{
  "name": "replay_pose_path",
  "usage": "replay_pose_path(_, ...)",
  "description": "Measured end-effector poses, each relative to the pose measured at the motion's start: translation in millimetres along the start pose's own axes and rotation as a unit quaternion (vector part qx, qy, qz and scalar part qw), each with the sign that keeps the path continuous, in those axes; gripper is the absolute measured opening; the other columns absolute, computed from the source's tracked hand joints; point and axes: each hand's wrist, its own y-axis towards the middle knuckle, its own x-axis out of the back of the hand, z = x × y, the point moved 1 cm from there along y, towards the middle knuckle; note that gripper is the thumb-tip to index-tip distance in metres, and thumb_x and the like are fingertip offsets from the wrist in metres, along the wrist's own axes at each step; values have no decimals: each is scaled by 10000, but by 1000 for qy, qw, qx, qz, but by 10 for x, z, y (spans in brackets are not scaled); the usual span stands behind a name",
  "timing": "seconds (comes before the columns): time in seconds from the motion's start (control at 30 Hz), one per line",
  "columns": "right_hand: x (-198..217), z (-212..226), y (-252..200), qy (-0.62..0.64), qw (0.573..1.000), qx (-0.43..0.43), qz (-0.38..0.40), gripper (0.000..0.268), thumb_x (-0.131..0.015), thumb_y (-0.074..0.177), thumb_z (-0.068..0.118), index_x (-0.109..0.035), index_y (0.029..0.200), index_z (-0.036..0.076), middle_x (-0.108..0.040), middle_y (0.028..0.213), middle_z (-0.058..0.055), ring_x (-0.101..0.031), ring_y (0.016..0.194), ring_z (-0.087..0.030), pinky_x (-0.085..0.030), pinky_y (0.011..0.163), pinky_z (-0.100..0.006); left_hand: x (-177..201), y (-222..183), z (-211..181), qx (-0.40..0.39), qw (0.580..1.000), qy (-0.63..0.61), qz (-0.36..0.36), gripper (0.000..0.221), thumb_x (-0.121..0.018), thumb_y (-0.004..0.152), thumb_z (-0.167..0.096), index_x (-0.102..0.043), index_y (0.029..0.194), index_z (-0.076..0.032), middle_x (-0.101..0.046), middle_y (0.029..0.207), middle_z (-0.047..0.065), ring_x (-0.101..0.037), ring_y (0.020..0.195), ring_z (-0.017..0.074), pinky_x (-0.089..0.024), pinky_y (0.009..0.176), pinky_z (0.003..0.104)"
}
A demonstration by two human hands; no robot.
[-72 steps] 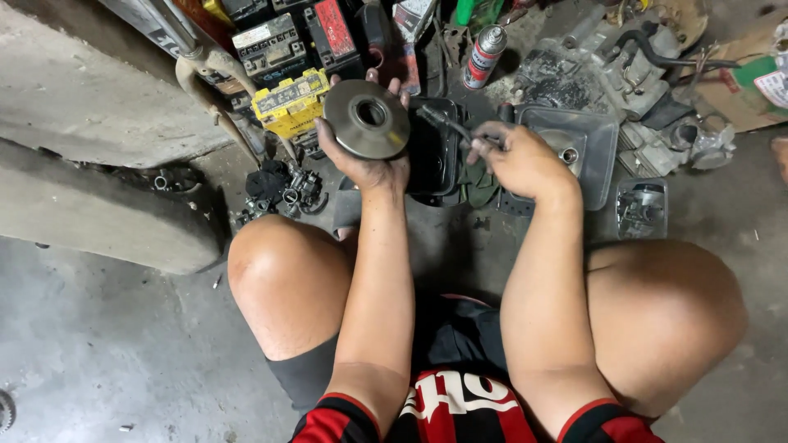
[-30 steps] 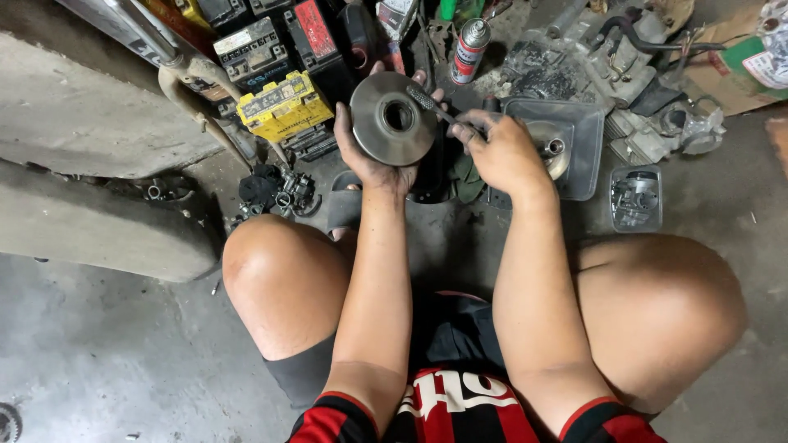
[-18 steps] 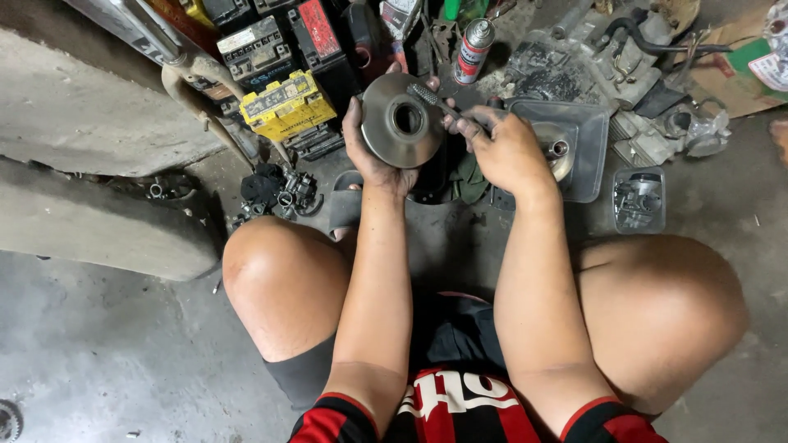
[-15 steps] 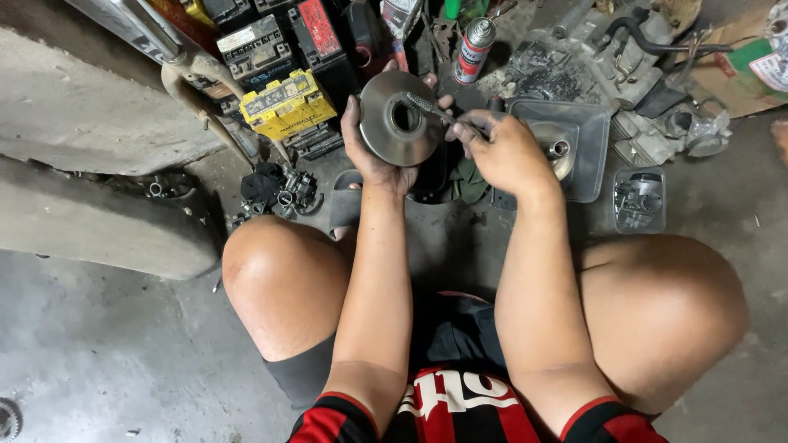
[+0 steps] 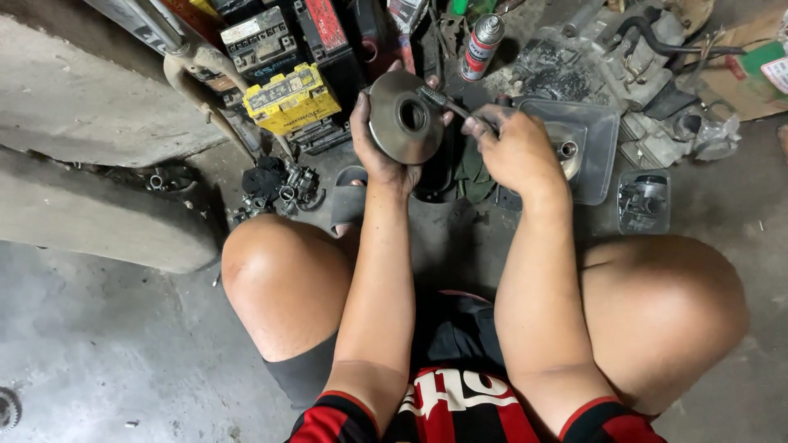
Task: Cleaning the internal surfaces of a motorcycle CVT pulley using a small brush to remove dirt and grime.
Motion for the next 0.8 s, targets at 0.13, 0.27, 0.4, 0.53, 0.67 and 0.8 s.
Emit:
replay_pose_path(0.13, -4, 99, -32, 50, 998, 3, 37, 184, -588, 1025, 211, -734, 1108, 134, -681, 754, -13, -595, 642, -203, -472, 613, -367, 21, 6, 20, 12, 1000, 13, 13, 659, -486, 1035, -476, -431, 1528, -41, -648, 1253, 279, -704, 1005, 431, -609, 861, 509)
replay_pose_path(0.27, -122, 39, 28, 29, 999, 11, 33, 225, -601, 1021, 253, -727, 1145, 114, -713, 808, -86, -638, 691, -303, -500, 663, -439, 73, 5, 31, 36, 999, -1, 18, 678, -488, 1035, -490, -418, 1573, -84, -610, 1326, 264, -699, 1056, 411, -615, 854, 500)
replay_pose_path(0.4, -161, -85, 76, -6, 998, 49, -33, 206, -579, 1032, 241, -701, 1117, 98, -724, 922, -197, -637, 751, -460, -489, 678, -543, 73, 17, 3, 17, 999, 15, 24, 684, -481, 1050, -465, -384, 1582, -46, -594, 1360, 287, -698, 1035, 372, -616, 909, 456)
replay_pose_path(0.53, -111, 152, 14, 52, 998, 16, 25, 262, -593, 1021, 256, -723, 1205, 123, -700, 754, -60, -612, 606, -245, -480, 582, -391, 99, -2, 14, 42, 999, -6, 22, 647, -499, 1046, -462, -422, 1561, -79, -617, 1356, 265, -699, 1087, 411, -606, 948, 494)
replay_pose_path(0.67, -152, 257, 35, 60, 997, -21, 45, 251, -568, 1026, 262, -727, 1195, 169, -676, 714, -5, -623, 639, -207, -505, 632, -367, 147, 0, 32, 40, 998, 27, 32, 735, -520, 1004, -449, -390, 1592, -28, -581, 1427, 305, -677, 1146, 377, -576, 951, 462)
replay_pose_path(0.8, -298, 132, 90, 42, 998, 29, -37, 323, -610, 1009, 248, -722, 1220, 31, -761, 846, -144, -697, 647, -312, -545, 649, -430, 266, 24, 43, 25, 999, 33, 30, 753, -524, 978, -411, -350, 1610, -40, -560, 1443, 305, -663, 1190, 429, -592, 995, 493)
